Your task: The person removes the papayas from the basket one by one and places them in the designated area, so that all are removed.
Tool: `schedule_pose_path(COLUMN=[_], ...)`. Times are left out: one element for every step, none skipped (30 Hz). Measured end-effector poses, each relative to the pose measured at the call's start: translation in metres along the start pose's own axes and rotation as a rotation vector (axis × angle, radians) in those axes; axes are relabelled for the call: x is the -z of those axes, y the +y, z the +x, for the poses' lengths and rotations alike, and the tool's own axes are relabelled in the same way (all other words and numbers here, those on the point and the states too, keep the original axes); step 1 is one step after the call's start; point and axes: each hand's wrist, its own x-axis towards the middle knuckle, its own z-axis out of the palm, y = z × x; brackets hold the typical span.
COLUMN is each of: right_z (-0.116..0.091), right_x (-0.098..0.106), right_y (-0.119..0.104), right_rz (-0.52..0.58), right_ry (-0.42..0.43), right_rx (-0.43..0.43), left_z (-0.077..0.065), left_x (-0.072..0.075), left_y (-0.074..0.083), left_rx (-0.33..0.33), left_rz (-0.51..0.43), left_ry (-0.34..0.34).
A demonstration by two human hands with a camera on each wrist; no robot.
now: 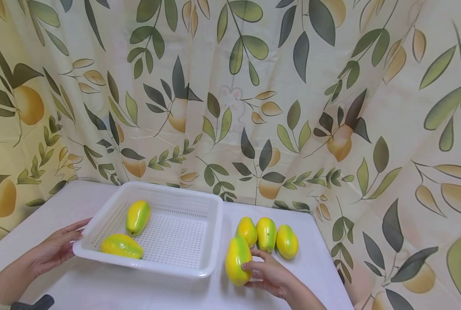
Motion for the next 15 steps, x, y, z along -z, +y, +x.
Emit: schedule_pose_path(right_z=[0.001, 0.001, 0.002, 0.003, 0.003, 0.004, 0.005, 0.005, 0.006, 0.007, 0.007, 0.008, 0.009, 0.009, 0.009], right_x=[0.0, 0.001, 0.001, 0.002, 0.002, 0.002, 0.002, 0.002, 0.003, 0.003, 0.003, 0.003, 0.003, 0.002, 0.003], right_y=[0.001, 0.003, 0.004, 0.006, 0.007, 0.008, 0.009, 0.01, 0.012, 0.013, 0.013, 0.014, 0.015, 0.016, 0.017], right_rz=[-0.001, -0.004, -0.008, -0.013, -0.018, -0.026, -0.032, -0.038, -0.042, -0.045, -0.049, -0.049, -0.049, -0.051, -0.053], right_ry=[0.002, 0.004, 0.007, 0.01, 0.013, 0.02, 0.028, 0.038, 0.045, 0.056, 0.066, 0.076, 0.083, 0.092, 0.097], right_rx=[-0.002, -0.002, -0.001, 0.0, 0.001, 0.001, 0.002, 0.0, -0.003, -0.008, -0.014, -0.021, -0.026, -0.031, -0.033], left_z=[0.0, 0.0, 0.0, 0.0, 0.0, 0.0, 0.0, 0.0, 0.001, 0.001, 0.001, 0.001, 0.001, 0.001, 0.001], left_x=[0.0, 0.0, 0.0, 0.0, 0.0, 0.0, 0.001, 0.001, 0.001, 0.001, 0.001, 0.001, 0.001, 0.001, 0.001], left_y=[0.0, 0.0, 0.0, 0.0, 0.0, 0.0, 0.0, 0.0, 0.0, -0.001, 0.0, -0.001, -0.001, -0.001, -0.001], left_rx=[0.004, 0.005, 0.01, 0.011, 0.013, 0.013, 0.01, 0.007, 0.007, 0.005, 0.007, 0.008, 0.006, 0.009, 0.012], left_rz=[0.003, 0.003, 0.005, 0.006, 0.006, 0.007, 0.005, 0.002, 0.002, 0.001, 0.002, 0.002, -0.001, 0.001, 0.004], left_ry=[0.005, 0.004, 0.009, 0.011, 0.011, 0.012, 0.008, 0.003, 0.004, 0.001, 0.004, 0.006, 0.002, 0.008, 0.012])
